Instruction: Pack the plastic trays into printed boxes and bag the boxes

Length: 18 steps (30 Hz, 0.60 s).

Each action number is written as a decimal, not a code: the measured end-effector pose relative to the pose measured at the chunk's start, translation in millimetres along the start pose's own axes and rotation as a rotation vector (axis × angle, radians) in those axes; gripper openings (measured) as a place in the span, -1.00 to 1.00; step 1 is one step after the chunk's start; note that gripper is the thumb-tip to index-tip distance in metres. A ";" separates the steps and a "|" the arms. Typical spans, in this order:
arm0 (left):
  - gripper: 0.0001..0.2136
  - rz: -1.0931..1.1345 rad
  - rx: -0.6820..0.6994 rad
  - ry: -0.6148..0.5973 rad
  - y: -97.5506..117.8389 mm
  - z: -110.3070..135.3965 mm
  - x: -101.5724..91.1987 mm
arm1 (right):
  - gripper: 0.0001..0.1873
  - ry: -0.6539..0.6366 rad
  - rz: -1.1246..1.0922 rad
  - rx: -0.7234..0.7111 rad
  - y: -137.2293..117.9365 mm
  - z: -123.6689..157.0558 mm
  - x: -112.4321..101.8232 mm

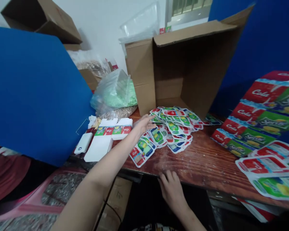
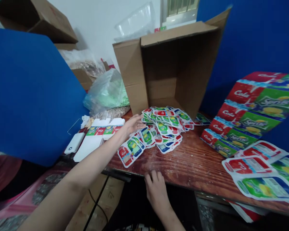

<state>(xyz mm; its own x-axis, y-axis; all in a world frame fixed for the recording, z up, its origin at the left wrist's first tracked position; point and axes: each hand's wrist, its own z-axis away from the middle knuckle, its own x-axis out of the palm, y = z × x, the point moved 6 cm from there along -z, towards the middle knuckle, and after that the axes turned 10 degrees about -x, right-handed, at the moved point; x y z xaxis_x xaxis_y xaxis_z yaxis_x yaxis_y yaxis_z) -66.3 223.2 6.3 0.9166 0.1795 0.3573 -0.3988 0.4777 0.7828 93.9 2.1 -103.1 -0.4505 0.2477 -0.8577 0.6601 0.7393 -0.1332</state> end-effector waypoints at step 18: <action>-0.56 -0.146 0.231 0.881 -142.0 284.6 -284.1 | -0.89 -0.059 -0.206 0.036 3.7 -10.1 -17.7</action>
<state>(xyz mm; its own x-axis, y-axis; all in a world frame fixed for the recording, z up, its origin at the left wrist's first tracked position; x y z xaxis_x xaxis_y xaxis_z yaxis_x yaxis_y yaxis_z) -278.6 -140.3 -61.5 0.6120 0.7663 -0.1957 -0.1867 0.3805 0.9057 98.2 6.8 -83.5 -0.5432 0.0557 -0.8378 0.5788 0.7477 -0.3255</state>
